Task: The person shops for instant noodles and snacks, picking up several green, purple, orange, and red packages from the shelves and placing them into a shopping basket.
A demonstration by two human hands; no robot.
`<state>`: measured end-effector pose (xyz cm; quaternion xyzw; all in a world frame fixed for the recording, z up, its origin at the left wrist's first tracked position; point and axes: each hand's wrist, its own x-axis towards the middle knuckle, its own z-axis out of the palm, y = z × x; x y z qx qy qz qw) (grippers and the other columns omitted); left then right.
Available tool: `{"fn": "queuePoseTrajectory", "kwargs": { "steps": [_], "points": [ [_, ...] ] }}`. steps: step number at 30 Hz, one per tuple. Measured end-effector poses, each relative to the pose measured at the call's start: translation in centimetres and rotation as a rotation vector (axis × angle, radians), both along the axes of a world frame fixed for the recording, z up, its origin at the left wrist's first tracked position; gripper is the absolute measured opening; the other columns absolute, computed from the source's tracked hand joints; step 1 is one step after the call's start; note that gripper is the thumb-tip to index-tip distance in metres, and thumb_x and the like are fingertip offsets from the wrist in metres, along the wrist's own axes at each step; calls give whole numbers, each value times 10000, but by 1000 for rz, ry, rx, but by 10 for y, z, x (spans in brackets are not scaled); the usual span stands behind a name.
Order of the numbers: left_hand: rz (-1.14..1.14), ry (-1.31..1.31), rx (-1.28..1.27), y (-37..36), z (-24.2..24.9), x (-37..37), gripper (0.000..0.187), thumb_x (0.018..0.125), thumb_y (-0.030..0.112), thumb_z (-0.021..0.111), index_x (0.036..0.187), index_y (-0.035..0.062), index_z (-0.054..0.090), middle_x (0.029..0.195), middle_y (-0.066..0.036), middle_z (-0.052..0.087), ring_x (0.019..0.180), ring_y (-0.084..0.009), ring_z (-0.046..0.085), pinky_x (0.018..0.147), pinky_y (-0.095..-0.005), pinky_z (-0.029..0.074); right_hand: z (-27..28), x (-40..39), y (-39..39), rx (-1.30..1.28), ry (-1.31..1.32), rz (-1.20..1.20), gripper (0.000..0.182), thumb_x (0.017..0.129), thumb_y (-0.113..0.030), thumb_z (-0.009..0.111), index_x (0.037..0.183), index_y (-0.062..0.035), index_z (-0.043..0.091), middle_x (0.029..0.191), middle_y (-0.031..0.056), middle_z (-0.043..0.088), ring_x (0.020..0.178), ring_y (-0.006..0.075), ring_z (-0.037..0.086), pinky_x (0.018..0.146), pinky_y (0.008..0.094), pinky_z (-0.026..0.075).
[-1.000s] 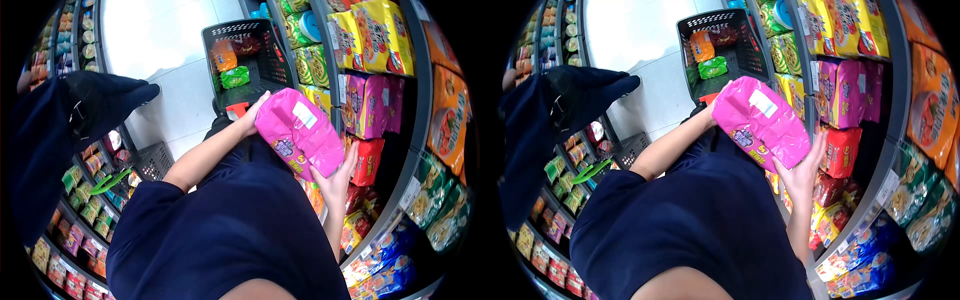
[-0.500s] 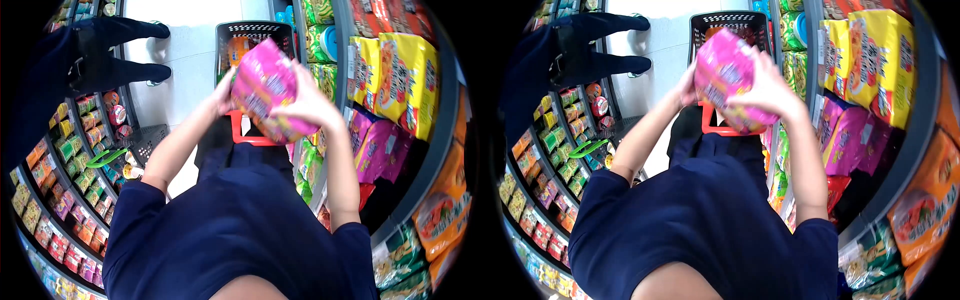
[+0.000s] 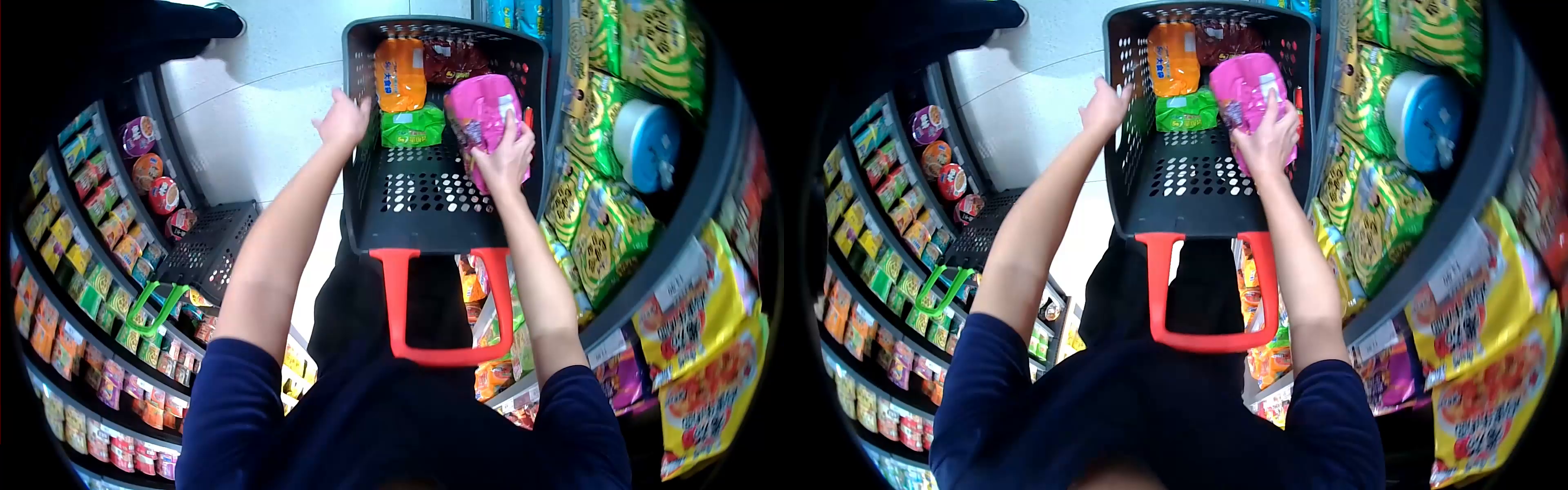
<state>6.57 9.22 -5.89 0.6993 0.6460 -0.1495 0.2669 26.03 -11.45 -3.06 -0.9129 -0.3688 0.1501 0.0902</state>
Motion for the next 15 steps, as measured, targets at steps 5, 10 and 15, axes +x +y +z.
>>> {"fn": "queuePoseTrajectory", "kwargs": {
  "steps": [5, 10, 15],
  "points": [
    [-52, 13, -32, 0, -16, -5, 343, 965, 311, 516, 1039, -19, 458, 795, -254, 660, 787, -431, 650, 721, -506, 501, -91, -30, 3, -144, 73, -131, 973, 620, -235, 846, 1441, -107, 339, 1324, 225, 370, 1222, 412, 412, 983, 498, 406],
    [-65, 31, 17, 0, -19, -5, 321, 965, 302, 525, 1013, -7, 453, 741, -233, 645, 736, -422, 643, 674, -502, 497, -155, -38, -5, -304, 22, -326, 947, 650, -280, 851, 1433, -115, 344, 1316, 209, 382, 1197, 401, 430, 973, 471, 416],
    [-88, 47, 46, -4, -20, -2, 334, 961, 318, 532, 1021, 0, 449, 741, -230, 642, 731, -425, 640, 657, -508, 494, -200, -11, -14, -343, -22, -189, 951, 661, -375, 858, 1406, -59, 360, 1294, 224, 406, 1165, 407, 442, 968, 469, 412]
  ]
}}
